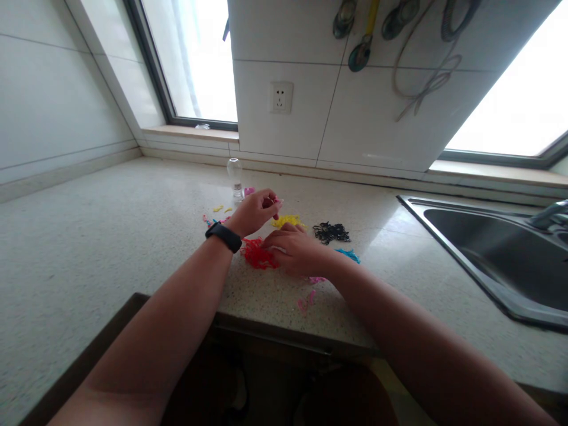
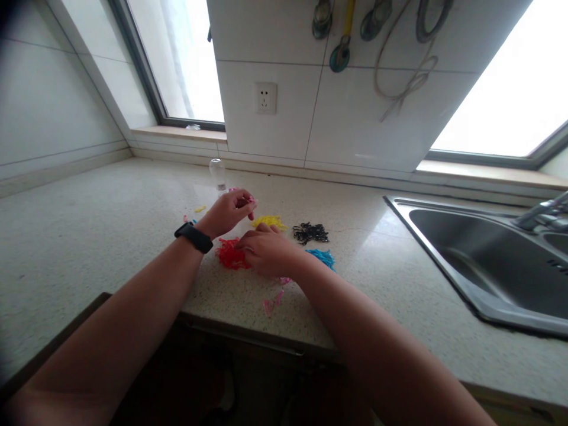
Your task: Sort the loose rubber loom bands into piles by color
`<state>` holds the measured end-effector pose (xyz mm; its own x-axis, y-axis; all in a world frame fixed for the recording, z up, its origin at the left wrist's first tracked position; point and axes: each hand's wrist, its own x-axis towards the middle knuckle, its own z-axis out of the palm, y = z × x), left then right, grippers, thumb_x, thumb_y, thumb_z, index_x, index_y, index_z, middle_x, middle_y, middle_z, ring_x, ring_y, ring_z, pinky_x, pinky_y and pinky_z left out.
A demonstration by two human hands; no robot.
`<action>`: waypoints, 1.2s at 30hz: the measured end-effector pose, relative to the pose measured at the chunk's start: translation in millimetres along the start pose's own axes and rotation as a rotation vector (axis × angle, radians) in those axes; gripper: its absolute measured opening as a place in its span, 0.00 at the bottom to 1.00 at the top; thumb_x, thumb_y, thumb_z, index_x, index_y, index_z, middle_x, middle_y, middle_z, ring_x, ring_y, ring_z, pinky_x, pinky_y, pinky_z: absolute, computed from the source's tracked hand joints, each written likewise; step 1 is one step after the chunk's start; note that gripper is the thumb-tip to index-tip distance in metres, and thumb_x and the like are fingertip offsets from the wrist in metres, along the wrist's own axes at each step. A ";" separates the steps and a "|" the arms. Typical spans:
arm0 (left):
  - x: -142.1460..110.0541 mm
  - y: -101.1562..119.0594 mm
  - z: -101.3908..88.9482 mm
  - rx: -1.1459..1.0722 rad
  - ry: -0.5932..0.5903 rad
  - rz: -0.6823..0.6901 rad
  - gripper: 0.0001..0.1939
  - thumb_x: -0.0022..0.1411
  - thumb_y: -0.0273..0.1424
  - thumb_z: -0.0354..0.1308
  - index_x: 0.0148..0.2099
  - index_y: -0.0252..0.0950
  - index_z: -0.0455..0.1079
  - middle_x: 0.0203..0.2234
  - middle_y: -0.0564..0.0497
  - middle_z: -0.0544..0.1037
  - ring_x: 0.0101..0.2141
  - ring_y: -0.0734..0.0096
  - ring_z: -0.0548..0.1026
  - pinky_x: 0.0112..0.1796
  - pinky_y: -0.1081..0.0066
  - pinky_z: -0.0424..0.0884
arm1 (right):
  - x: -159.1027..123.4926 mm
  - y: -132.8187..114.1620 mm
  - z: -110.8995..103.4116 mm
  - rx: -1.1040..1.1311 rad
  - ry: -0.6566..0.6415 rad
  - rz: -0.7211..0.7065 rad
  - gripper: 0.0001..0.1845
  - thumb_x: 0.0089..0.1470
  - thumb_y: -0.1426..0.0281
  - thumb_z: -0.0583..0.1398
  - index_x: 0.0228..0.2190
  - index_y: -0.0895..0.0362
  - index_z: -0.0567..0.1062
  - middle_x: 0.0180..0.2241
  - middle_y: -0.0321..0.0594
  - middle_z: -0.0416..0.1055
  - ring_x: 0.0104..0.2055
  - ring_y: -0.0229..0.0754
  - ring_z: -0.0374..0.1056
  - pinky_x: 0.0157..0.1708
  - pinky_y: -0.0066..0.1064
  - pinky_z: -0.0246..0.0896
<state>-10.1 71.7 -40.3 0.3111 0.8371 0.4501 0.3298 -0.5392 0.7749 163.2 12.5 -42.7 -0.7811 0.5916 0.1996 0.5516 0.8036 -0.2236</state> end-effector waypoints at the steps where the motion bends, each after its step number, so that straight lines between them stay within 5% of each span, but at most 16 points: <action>1: 0.0 -0.3 -0.1 -0.002 0.000 0.001 0.09 0.64 0.35 0.56 0.35 0.36 0.64 0.23 0.51 0.77 0.25 0.74 0.73 0.28 0.74 0.67 | 0.1 2.5 -0.8 0.033 0.029 0.016 0.18 0.60 0.72 0.52 0.45 0.54 0.78 0.48 0.39 0.77 0.52 0.46 0.64 0.56 0.40 0.51; 5: -0.5 -1.2 -0.5 -0.006 -0.013 0.020 0.09 0.64 0.35 0.56 0.34 0.36 0.64 0.23 0.51 0.77 0.24 0.74 0.73 0.27 0.74 0.66 | -1.9 19.6 -2.8 0.015 0.199 0.234 0.19 0.57 0.78 0.51 0.44 0.56 0.78 0.44 0.40 0.78 0.48 0.43 0.68 0.51 0.34 0.55; 7: -0.6 -1.4 -0.7 0.007 -0.012 0.023 0.09 0.65 0.36 0.56 0.34 0.36 0.64 0.23 0.51 0.77 0.24 0.75 0.72 0.26 0.74 0.65 | -4.3 26.7 -2.6 -0.097 0.141 0.275 0.17 0.57 0.76 0.53 0.43 0.56 0.78 0.44 0.41 0.78 0.46 0.45 0.68 0.50 0.35 0.56; 11: -0.2 -1.9 -0.9 0.034 -0.010 0.022 0.09 0.65 0.36 0.56 0.34 0.36 0.64 0.22 0.51 0.78 0.24 0.74 0.74 0.27 0.74 0.66 | -6.2 32.8 -0.5 -0.262 0.020 0.230 0.14 0.62 0.69 0.55 0.43 0.53 0.80 0.45 0.42 0.76 0.48 0.48 0.67 0.48 0.37 0.56; 16: 0.4 -3.3 -0.7 0.038 -0.015 0.025 0.09 0.64 0.36 0.57 0.34 0.37 0.64 0.22 0.51 0.78 0.24 0.74 0.74 0.27 0.73 0.66 | -2.0 35.1 -0.5 -0.314 0.026 0.247 0.10 0.60 0.70 0.58 0.38 0.54 0.80 0.43 0.43 0.76 0.46 0.47 0.67 0.46 0.36 0.57; 21: 0.7 -2.7 -0.4 0.035 -0.018 0.033 0.08 0.64 0.35 0.56 0.35 0.36 0.65 0.23 0.51 0.77 0.25 0.73 0.74 0.28 0.73 0.68 | 4.5 19.8 0.9 -0.027 0.175 0.147 0.09 0.61 0.71 0.58 0.39 0.56 0.79 0.42 0.41 0.77 0.46 0.41 0.69 0.48 0.31 0.59; 25: 0.3 -2.0 -0.6 0.027 -0.021 0.024 0.08 0.65 0.35 0.56 0.35 0.36 0.65 0.23 0.52 0.77 0.24 0.74 0.74 0.28 0.73 0.68 | 5.2 13.6 3.7 0.118 0.168 0.083 0.11 0.62 0.70 0.58 0.43 0.54 0.79 0.44 0.41 0.78 0.48 0.41 0.70 0.50 0.31 0.59; 36: -0.1 -4.9 -0.8 0.049 -0.029 0.030 0.08 0.64 0.35 0.57 0.35 0.36 0.65 0.22 0.52 0.77 0.24 0.75 0.73 0.27 0.74 0.65 | -3.7 29.0 -4.6 -0.124 -0.009 0.171 0.09 0.59 0.68 0.60 0.37 0.56 0.81 0.40 0.43 0.79 0.46 0.46 0.70 0.49 0.34 0.60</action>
<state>-12.5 74.3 -43.8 0.3470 0.8180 0.4587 0.3629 -0.5681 0.7386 183.4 33.9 -45.5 -0.6755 0.7199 0.1598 0.7076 0.6938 -0.1343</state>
